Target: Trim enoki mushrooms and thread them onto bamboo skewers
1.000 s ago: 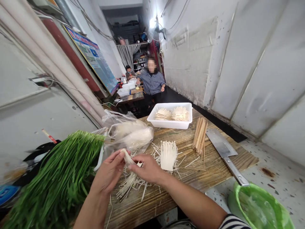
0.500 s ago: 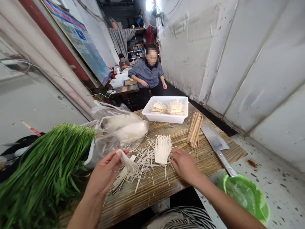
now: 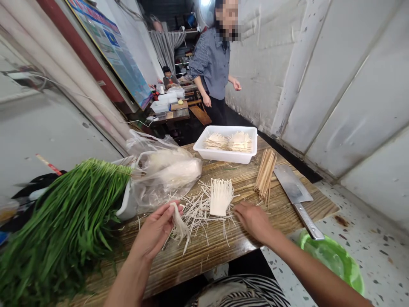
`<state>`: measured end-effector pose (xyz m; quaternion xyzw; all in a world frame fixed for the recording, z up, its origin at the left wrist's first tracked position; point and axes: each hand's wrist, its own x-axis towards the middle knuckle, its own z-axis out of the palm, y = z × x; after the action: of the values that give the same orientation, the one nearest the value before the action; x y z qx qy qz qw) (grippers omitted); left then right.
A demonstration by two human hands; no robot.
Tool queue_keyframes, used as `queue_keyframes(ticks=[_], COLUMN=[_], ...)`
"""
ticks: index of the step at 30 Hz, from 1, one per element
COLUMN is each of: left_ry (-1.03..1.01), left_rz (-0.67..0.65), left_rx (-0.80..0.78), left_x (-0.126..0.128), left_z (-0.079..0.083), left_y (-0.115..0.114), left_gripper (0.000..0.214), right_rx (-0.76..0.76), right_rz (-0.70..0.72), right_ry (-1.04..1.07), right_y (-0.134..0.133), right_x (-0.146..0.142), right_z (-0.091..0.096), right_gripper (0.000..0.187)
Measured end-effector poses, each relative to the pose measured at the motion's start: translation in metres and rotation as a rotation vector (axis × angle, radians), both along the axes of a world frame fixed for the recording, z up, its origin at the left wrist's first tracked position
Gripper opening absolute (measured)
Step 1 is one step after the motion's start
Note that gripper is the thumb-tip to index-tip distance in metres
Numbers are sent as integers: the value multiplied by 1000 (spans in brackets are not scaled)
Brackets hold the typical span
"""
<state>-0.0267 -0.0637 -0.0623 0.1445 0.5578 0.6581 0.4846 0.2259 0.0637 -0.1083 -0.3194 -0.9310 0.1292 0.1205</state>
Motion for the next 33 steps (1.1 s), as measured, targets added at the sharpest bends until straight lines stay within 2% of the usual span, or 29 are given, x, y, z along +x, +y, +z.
queue_keyframes(ticks=[4, 7, 12, 15, 18, 25, 33], left_ry=[-41, -27, 23, 61, 49, -10, -32], left_rz=[-7, 14, 36, 48, 60, 24, 43], left_rx=[-7, -3, 28, 59, 98, 152, 166], left_x=[0, 4, 11, 15, 19, 24, 19], left_z=[-1, 0, 4, 12, 22, 40, 46], left_y=[4, 9, 17, 18, 19, 16, 10], left_gripper=[44, 45, 39, 36, 34, 31, 30], right_rx=[16, 94, 249, 230, 166, 69, 116], right_rz=[12, -27, -79, 12, 129, 207, 199], right_ry=[117, 232, 368, 405, 409, 403, 359], right_y=[11, 27, 47, 43, 28, 5, -3], right_x=[3, 7, 15, 19, 19, 11, 12], right_z=[12, 22, 56, 80, 95, 98, 106], right_gripper=[26, 27, 28, 27, 25, 25, 28])
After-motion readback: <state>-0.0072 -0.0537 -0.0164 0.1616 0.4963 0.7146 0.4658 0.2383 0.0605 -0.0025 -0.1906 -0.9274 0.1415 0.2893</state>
